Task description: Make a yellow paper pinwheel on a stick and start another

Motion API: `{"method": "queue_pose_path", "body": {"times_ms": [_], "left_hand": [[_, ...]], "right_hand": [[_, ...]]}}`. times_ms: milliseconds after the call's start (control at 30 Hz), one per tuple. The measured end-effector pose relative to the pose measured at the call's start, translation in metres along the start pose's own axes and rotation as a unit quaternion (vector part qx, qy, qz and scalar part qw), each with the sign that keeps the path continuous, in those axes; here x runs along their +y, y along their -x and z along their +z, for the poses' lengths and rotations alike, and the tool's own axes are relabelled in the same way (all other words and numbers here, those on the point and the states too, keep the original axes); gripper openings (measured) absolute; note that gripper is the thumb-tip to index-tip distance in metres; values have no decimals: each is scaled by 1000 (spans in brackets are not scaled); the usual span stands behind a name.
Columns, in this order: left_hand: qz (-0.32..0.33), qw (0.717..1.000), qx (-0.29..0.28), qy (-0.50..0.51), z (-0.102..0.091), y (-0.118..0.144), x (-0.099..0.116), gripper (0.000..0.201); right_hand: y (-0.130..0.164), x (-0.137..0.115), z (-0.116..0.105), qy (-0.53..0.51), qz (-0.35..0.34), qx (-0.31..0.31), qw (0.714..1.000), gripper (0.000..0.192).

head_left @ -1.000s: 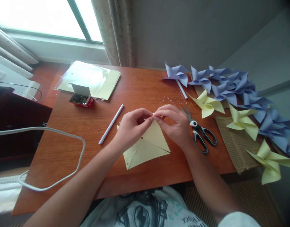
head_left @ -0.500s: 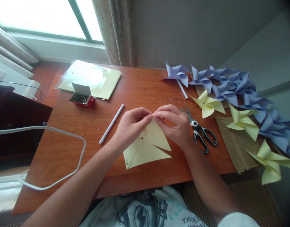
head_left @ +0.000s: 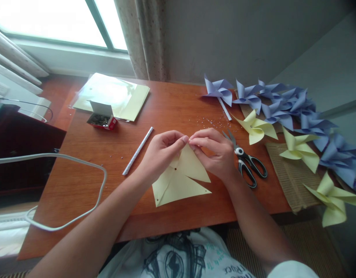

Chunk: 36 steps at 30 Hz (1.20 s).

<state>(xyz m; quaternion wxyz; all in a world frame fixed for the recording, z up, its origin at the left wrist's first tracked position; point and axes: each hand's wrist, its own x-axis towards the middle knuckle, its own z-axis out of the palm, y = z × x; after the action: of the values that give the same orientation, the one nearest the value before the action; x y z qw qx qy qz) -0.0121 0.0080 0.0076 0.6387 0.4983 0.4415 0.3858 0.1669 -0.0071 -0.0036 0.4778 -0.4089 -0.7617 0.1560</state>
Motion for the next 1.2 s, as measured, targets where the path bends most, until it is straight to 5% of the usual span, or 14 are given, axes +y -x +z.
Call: {"method": "queue_pose_path", "body": {"times_ms": [200, 333, 467, 1200], "left_hand": [[9, 1000, -3, 1, 0, -1, -2, 22], [25, 999, 6, -33, 1, 0, -2, 20], [45, 997, 7, -70, 2, 1, -2, 18], [35, 998, -2, -48, 2, 0, -4, 15]], "right_hand": [[-1, -3, -1, -69, 103, 8, 992, 9], [0, -1, 0, -163, 239, -2, 957, 7], [0, 2, 1, -236, 302, -38, 923, 12], [3, 3, 3, -197, 269, -17, 943, 9]]}}
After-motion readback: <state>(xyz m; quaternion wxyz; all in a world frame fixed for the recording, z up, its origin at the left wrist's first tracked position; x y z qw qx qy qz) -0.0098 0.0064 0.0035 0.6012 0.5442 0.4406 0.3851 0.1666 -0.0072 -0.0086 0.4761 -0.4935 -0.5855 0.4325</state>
